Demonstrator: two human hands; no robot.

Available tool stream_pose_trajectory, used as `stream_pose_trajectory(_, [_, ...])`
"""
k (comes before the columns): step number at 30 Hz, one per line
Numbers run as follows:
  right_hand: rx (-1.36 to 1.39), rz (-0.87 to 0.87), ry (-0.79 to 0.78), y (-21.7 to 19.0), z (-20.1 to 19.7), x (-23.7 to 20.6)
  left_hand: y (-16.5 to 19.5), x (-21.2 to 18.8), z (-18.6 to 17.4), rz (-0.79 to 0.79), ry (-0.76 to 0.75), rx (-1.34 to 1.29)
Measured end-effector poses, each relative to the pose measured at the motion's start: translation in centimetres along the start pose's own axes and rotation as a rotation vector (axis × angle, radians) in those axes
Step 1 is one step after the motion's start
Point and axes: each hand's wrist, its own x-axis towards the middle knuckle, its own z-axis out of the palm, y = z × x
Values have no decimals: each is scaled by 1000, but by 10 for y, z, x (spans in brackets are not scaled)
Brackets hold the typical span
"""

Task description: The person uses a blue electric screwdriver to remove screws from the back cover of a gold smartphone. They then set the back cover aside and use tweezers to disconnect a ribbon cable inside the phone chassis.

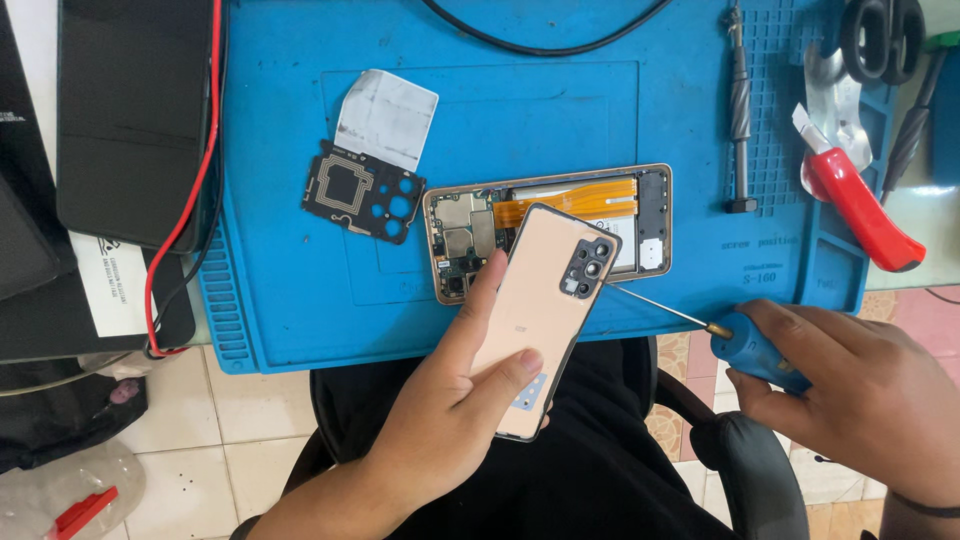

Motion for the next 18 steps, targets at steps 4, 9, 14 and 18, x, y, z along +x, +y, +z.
stream_pose_trajectory(4, [7,49,-15,-2,0,0,-1,0,0,-33,6,13])
stream_pose_trajectory(9, [1,127,-46,-5,0,-1,0,0,-2,-43,5,-1])
stream_pose_trajectory(14, [12,23,13,-3,2,-2,-1,0,-1,0,7,-12])
stream_pose_trajectory(18, [-5,-73,20,2,3,-2,-1,0,0,-46,3,-56])
